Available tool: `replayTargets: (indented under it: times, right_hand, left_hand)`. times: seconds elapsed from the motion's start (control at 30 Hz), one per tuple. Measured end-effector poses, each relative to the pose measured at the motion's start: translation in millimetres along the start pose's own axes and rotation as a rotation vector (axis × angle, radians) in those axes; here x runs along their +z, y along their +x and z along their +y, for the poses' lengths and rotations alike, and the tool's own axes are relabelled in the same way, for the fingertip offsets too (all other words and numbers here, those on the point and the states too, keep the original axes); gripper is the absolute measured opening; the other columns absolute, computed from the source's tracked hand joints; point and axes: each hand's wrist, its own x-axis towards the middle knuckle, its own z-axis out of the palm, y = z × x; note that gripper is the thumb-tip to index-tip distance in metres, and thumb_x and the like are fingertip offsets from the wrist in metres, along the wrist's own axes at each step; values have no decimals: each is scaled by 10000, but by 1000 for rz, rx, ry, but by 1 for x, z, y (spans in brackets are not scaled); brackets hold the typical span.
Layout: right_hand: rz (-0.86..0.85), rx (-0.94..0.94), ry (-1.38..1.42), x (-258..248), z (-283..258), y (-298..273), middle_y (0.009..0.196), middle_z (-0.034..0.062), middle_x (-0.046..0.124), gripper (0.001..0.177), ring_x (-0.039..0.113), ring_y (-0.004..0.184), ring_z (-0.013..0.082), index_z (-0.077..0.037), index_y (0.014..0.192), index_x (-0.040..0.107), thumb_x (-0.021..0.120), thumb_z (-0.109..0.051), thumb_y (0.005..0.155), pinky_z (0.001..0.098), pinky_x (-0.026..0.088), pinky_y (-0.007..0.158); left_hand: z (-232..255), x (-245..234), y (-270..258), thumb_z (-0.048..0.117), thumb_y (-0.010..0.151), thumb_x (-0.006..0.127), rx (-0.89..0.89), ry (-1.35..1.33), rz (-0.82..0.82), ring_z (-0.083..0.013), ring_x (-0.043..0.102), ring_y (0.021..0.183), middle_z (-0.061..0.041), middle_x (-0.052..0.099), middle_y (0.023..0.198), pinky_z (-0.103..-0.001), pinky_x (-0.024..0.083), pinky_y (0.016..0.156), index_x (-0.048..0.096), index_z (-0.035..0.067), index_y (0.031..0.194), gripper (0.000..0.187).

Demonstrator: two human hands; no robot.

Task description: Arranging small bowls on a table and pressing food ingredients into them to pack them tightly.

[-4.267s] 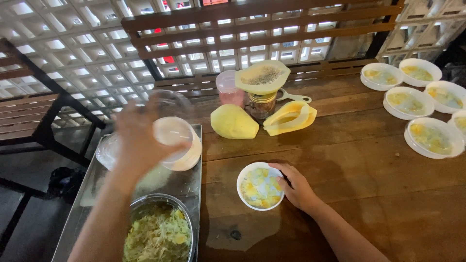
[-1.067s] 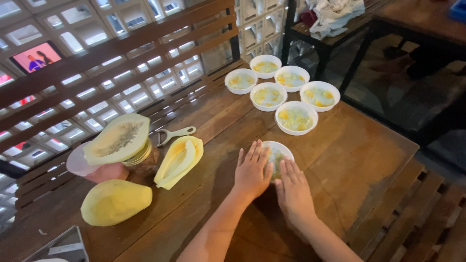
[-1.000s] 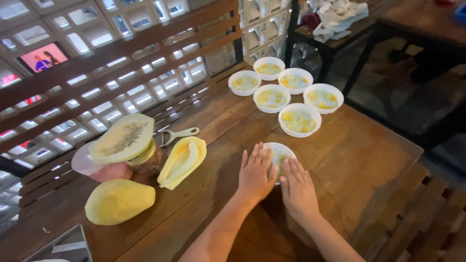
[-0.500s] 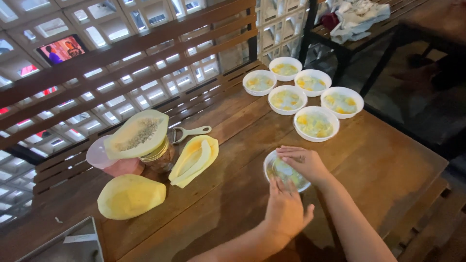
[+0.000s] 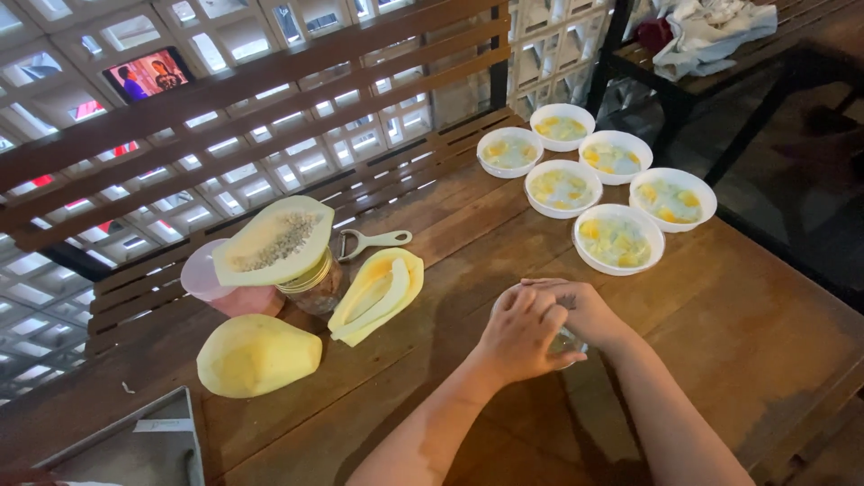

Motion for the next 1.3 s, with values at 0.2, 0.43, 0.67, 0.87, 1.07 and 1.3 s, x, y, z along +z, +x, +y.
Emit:
replayTargets:
  times: [0.2, 0.43, 0.67, 0.87, 1.07, 1.3]
  right_hand:
    - [133, 89, -126, 8, -4, -11, 1002, 41, 809, 185, 744, 1020, 251, -118, 965, 863, 740, -50, 846, 430, 566, 915]
    - [407, 133, -168, 28, -8, -24, 1037, 152, 785, 200, 734, 1046, 343, -88, 1030, 799, 619, -120, 949, 451, 567, 880]
    - [465, -91, -507, 48, -10, -50, 1255, 271, 688, 292, 534, 1332, 495, 13, 1246, 712, 587, -61, 993, 565, 441, 1106]
    - [526, -6, -685, 77, -14, -73, 1491, 159, 535, 508, 440, 1435, 398, -74, 1430, 572, 583, -65, 922, 513, 408, 1178]
    - [527, 225, -557, 75, -30, -63, 1684, 157, 290, 628, 437, 1415, 437, -130, 1548, 419, 571, -160, 940, 574, 481, 1089]
    - [373, 217, -567, 41, 24, -48, 1573, -4, 475, 686, 545, 1365, 276, -266, 1558, 425, 624, -228, 902, 450, 434, 1144]
  left_hand:
    - [5, -39, 22, 664, 719, 680, -307, -309, -319, -537, 214, 1530, -320, 278, 1620, -626, 280, 1225, 287, 91, 1617, 1136]
    - [1, -59, 38, 686, 882, 508, -442, -325, -709, -424, 235, 1557, -317, 244, 1654, -508, 176, 1281, 62, 135, 1678, 1066]
    - [3, -53, 35, 686, 886, 502, -465, -243, -798, -372, 236, 1571, -253, 262, 1670, -480, 179, 1289, 89, 163, 1673, 1031]
    - [4, -48, 25, 716, 892, 459, -507, -236, -704, -386, 272, 1558, -268, 310, 1652, -490, 202, 1277, 209, 145, 1655, 985]
    - [9, -48, 23, 738, 919, 406, -612, -259, -648, -440, 209, 1558, -326, 241, 1654, -530, 141, 1265, 255, 104, 1646, 976]
    - [21, -52, 25, 827, 857, 452, -692, -136, -740, -471, 213, 1534, -360, 228, 1615, -543, 198, 1225, 196, 136, 1654, 1086]
